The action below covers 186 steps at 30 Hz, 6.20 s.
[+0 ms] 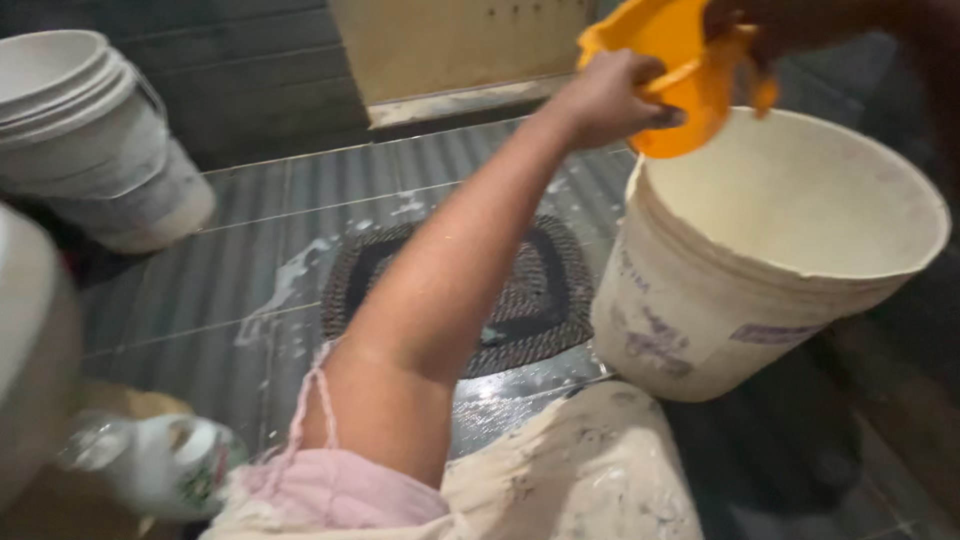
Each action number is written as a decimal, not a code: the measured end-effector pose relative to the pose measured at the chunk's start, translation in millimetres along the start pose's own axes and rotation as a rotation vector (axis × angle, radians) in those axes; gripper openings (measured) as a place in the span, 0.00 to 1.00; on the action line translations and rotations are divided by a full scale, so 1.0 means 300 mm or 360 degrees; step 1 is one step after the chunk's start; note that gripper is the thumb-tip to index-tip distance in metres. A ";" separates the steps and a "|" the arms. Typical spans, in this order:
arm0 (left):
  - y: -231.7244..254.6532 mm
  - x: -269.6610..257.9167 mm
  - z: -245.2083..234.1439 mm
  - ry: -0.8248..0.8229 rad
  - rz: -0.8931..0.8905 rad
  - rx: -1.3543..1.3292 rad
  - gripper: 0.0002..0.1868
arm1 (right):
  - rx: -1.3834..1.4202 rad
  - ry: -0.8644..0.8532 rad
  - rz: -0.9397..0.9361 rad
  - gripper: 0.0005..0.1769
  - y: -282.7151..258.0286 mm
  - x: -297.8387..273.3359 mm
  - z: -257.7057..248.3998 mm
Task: The person scrubs a rug with a brush after applying soapy water from a pitcher and a bucket.
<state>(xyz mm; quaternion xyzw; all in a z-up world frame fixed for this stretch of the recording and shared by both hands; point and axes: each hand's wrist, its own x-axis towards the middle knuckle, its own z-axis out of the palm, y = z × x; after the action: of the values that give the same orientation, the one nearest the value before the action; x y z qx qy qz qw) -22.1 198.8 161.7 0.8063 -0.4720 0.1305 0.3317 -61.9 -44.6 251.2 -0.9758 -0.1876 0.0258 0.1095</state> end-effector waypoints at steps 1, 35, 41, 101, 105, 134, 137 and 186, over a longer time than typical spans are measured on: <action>-0.014 -0.047 -0.053 -0.0017 -0.0023 0.0013 0.25 | -0.0257 -0.0014 0.0003 0.24 -0.097 0.025 0.021; -0.555 -0.930 -0.134 -0.1346 -0.0691 0.0867 0.33 | 0.0972 0.0317 0.0506 0.11 -0.474 0.687 2.148; -0.539 -0.758 -0.148 -0.1464 -0.0583 0.0925 0.35 | 0.2861 -0.0033 0.1032 0.13 -0.502 0.942 2.101; -0.994 -1.831 -0.105 -0.0729 -0.2431 0.1278 0.11 | 0.0071 0.0978 0.0259 0.31 -0.279 0.502 2.140; -1.062 -1.792 0.035 -0.0799 -0.1205 0.1885 0.06 | 0.0136 0.0918 0.0175 0.33 -0.197 0.524 2.104; -0.698 -1.573 0.329 -0.0493 -0.1705 0.0642 0.51 | 0.0647 0.1031 0.0742 0.17 -0.221 0.648 2.062; -0.677 -1.534 0.295 -0.0709 -0.1870 0.0616 0.53 | 0.0645 0.0829 0.0653 0.16 -0.422 0.778 2.048; -0.654 -1.535 0.280 -0.1107 -0.2033 0.0789 0.65 | 0.0518 0.0129 -0.0551 0.45 -0.803 0.634 2.165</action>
<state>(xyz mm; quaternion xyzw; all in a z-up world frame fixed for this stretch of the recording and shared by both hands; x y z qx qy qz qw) -104.1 519.9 -222.7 0.9679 0.0512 -0.2455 -0.0154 -31.5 376.8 -329.6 -0.8988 -0.3408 -0.0026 0.2756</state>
